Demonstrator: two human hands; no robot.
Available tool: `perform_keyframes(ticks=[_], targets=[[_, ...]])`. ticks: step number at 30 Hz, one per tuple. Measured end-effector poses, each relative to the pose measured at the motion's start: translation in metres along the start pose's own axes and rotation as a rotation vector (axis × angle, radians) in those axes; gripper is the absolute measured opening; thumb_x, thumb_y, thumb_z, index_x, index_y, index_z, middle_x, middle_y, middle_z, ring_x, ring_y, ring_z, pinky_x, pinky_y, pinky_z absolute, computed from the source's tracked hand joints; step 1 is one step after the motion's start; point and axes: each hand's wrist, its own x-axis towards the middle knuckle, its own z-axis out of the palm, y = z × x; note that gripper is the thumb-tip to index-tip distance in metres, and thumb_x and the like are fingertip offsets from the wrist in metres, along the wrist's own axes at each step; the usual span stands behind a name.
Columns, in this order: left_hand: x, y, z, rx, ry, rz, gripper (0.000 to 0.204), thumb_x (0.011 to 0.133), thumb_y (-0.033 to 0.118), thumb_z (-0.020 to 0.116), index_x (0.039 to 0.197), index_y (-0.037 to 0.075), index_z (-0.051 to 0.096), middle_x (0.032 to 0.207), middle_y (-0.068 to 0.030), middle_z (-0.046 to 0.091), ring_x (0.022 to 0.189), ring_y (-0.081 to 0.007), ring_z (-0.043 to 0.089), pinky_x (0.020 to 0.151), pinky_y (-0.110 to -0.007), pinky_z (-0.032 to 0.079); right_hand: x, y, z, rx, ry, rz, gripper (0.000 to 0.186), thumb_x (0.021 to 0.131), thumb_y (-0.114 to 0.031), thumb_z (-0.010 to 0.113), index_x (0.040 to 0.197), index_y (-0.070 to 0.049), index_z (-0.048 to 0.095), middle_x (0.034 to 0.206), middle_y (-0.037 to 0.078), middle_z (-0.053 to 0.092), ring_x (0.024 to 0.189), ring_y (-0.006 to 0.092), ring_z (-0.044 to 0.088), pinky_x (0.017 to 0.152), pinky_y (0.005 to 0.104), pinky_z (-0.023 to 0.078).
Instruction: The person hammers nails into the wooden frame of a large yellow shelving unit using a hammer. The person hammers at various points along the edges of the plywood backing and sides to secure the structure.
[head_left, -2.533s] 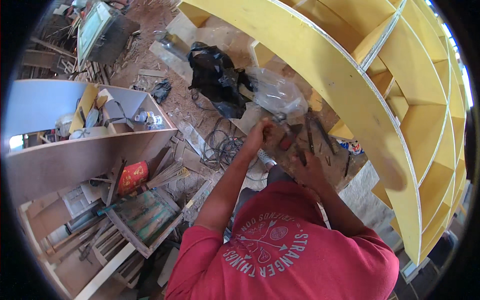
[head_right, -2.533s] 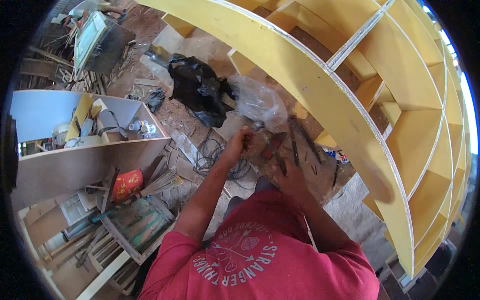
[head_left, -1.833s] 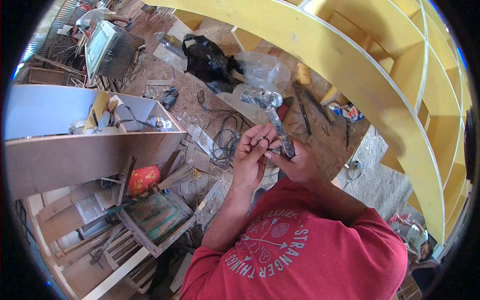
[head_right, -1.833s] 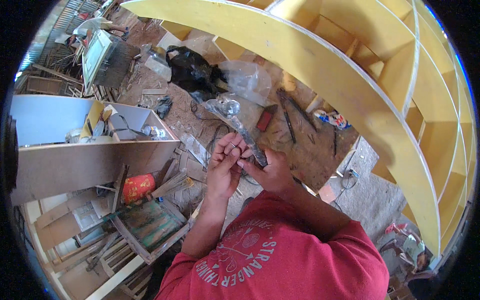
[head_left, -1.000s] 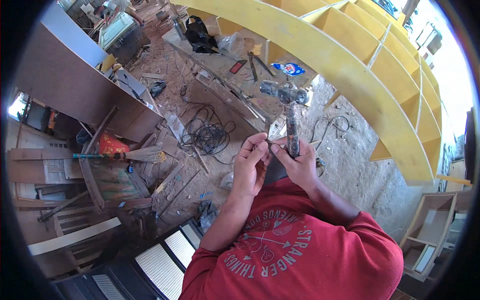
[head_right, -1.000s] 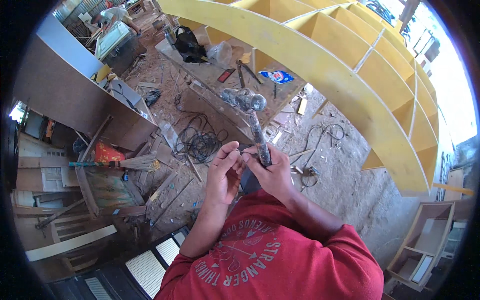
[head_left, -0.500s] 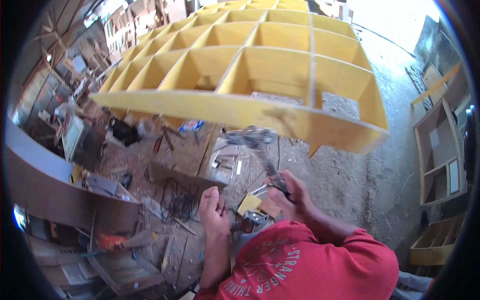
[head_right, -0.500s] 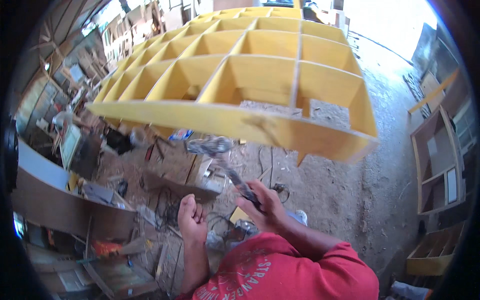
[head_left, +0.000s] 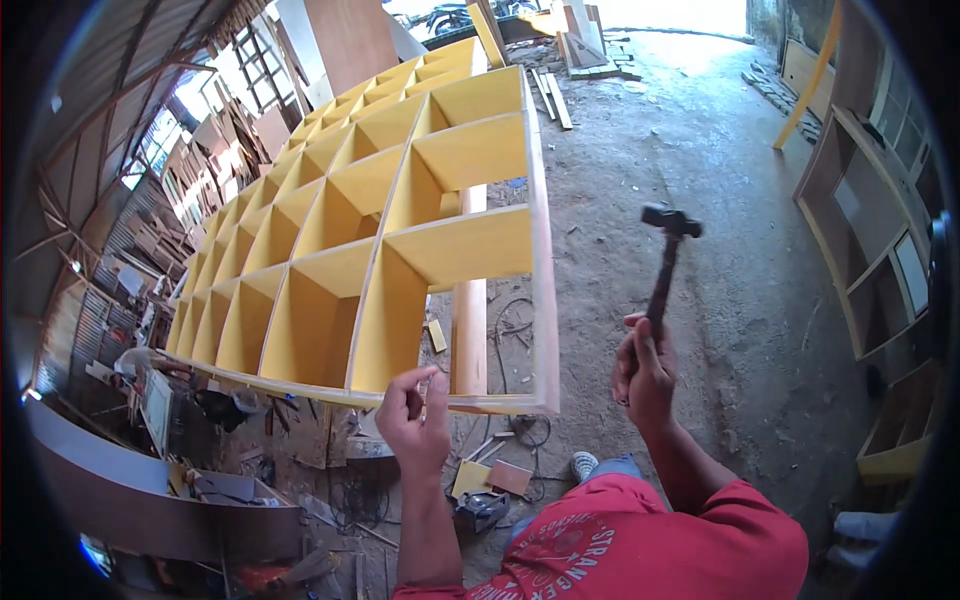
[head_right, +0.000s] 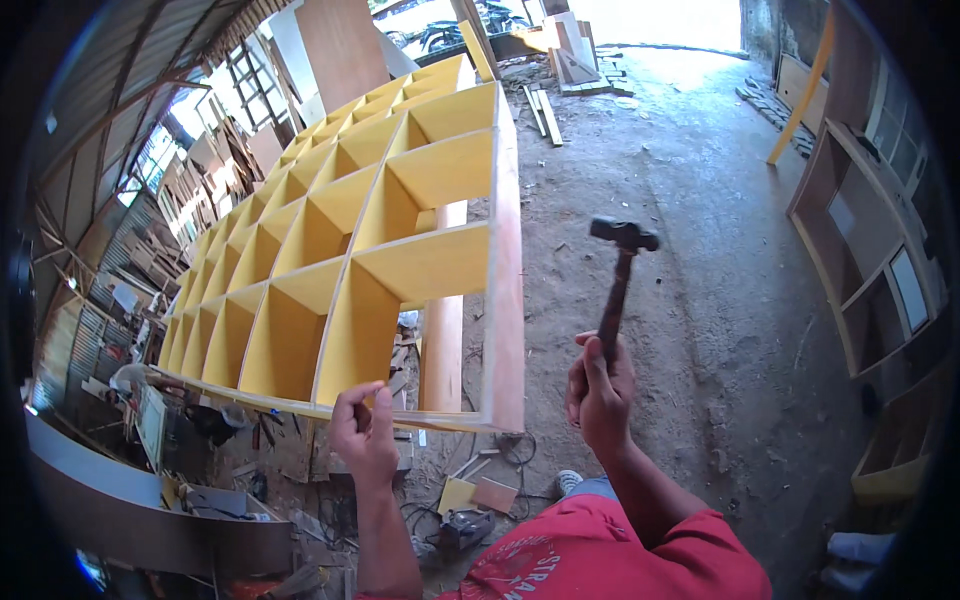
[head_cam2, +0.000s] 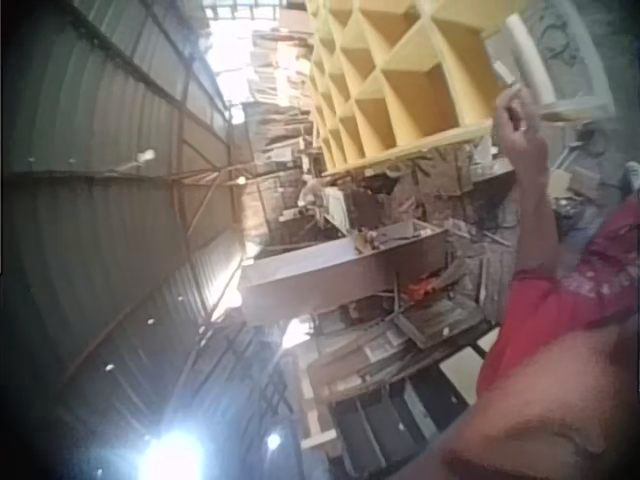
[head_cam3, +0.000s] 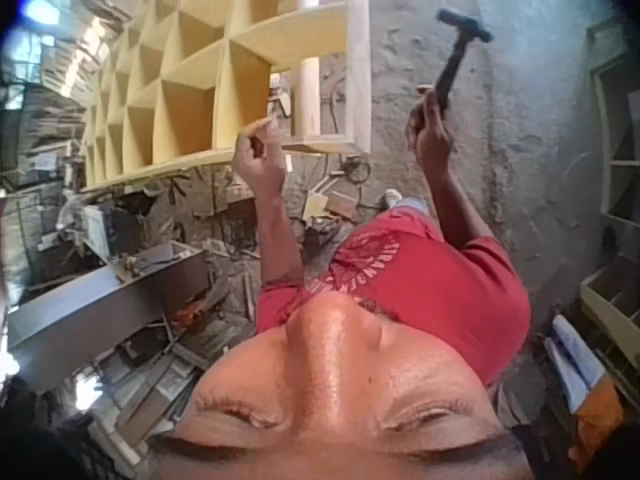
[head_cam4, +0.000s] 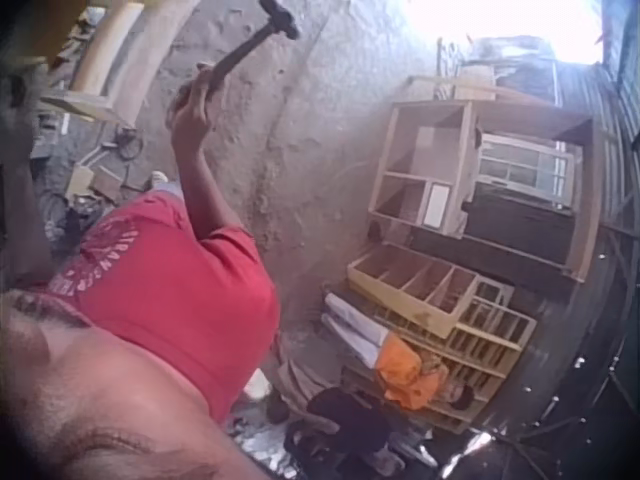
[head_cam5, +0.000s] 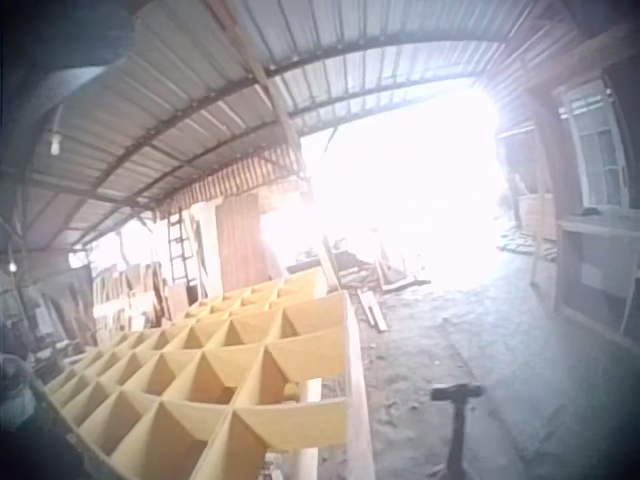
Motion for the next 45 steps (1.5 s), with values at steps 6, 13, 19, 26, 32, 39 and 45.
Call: perform_keyframes(ticks=[6, 13, 19, 26, 32, 39, 45], targets=[[0.004, -0.013, 0.042, -0.006, 0.019, -0.080, 0.015, 0.096, 0.015, 0.074, 0.098, 0.001, 0.070, 0.072, 0.0080, 0.049, 0.063, -0.0030, 0.034, 0.055, -0.023, 0.030, 0.034, 0.018, -0.056, -0.099, 0.004, 0.273, 0.032, 0.111, -0.039, 0.050, 0.112, -0.007, 0.054, 0.066, 0.000, 0.049, 0.040, 0.0099, 0.042, 0.035, 0.0292, 0.034], [0.018, -0.002, 0.042, 0.032, 0.063, -0.213, 0.016, 0.096, 0.016, 0.076, 0.095, 0.001, 0.070, 0.074, 0.0102, 0.049, 0.063, -0.0002, 0.034, 0.055, -0.020, 0.027, 0.119, 0.029, -0.086, -0.204, -0.102, 0.377, 0.037, 0.111, -0.041, 0.049, 0.110, -0.004, 0.056, 0.065, 0.002, 0.051, 0.042, 0.0117, 0.044, 0.036, 0.0303, 0.037], [0.037, 0.009, 0.055, 0.100, 0.038, -0.302, 0.014, 0.094, 0.013, 0.077, 0.089, 0.002, 0.069, 0.073, 0.0106, 0.046, 0.063, 0.0001, 0.034, 0.055, -0.020, 0.026, 0.224, 0.032, -0.065, -0.125, -0.106, 0.298, 0.039, 0.112, -0.042, 0.048, 0.112, -0.003, 0.055, 0.063, 0.000, 0.049, 0.041, 0.0101, 0.043, 0.036, 0.0293, 0.037], [0.146, 0.019, 0.154, 0.384, -0.159, -0.321, 0.015, 0.092, 0.013, 0.077, 0.090, 0.001, 0.069, 0.065, 0.0089, 0.036, 0.059, -0.0021, 0.027, 0.053, -0.024, 0.022, 0.345, 0.091, -0.022, -0.041, -0.110, 0.364, 0.039, 0.110, -0.046, 0.051, 0.105, -0.007, 0.055, 0.062, 0.000, 0.050, 0.041, 0.0113, 0.046, 0.035, 0.0309, 0.036], [0.225, -0.040, 0.231, 0.454, -0.176, -0.287, 0.015, 0.094, 0.013, 0.075, 0.091, 0.000, 0.067, 0.066, 0.0082, 0.036, 0.060, -0.0036, 0.028, 0.054, -0.025, 0.024, 0.387, 0.120, 0.000, -0.052, -0.187, 0.355, 0.034, 0.111, -0.041, 0.051, 0.103, -0.008, 0.053, 0.065, -0.002, 0.050, 0.052, 0.0070, 0.048, 0.047, 0.0270, 0.039], [0.234, -0.052, 0.244, 0.437, -0.153, -0.375, 0.014, 0.094, 0.012, 0.074, 0.090, 0.003, 0.064, 0.067, 0.0098, 0.035, 0.061, -0.0016, 0.027, 0.054, -0.023, 0.021, 0.391, 0.163, 0.009, -0.105, -0.181, 0.250, 0.027, 0.112, -0.033, 0.051, 0.114, -0.006, 0.052, 0.067, -0.005, 0.043, 0.056, 0.0039, 0.042, 0.048, 0.0234, 0.035], [0.228, -0.059, 0.240, 0.401, -0.102, -0.410, 0.015, 0.095, 0.013, 0.075, 0.091, 0.002, 0.064, 0.066, 0.0110, 0.034, 0.059, -0.0006, 0.025, 0.053, -0.023, 0.018, 0.381, 0.172, 0.004, 0.245, -0.037, 0.299, 0.024, 0.112, -0.030, 0.050, 0.107, -0.006, 0.053, 0.070, -0.006, 0.049, 0.059, 0.0048, 0.046, 0.051, 0.0261, 0.039]])
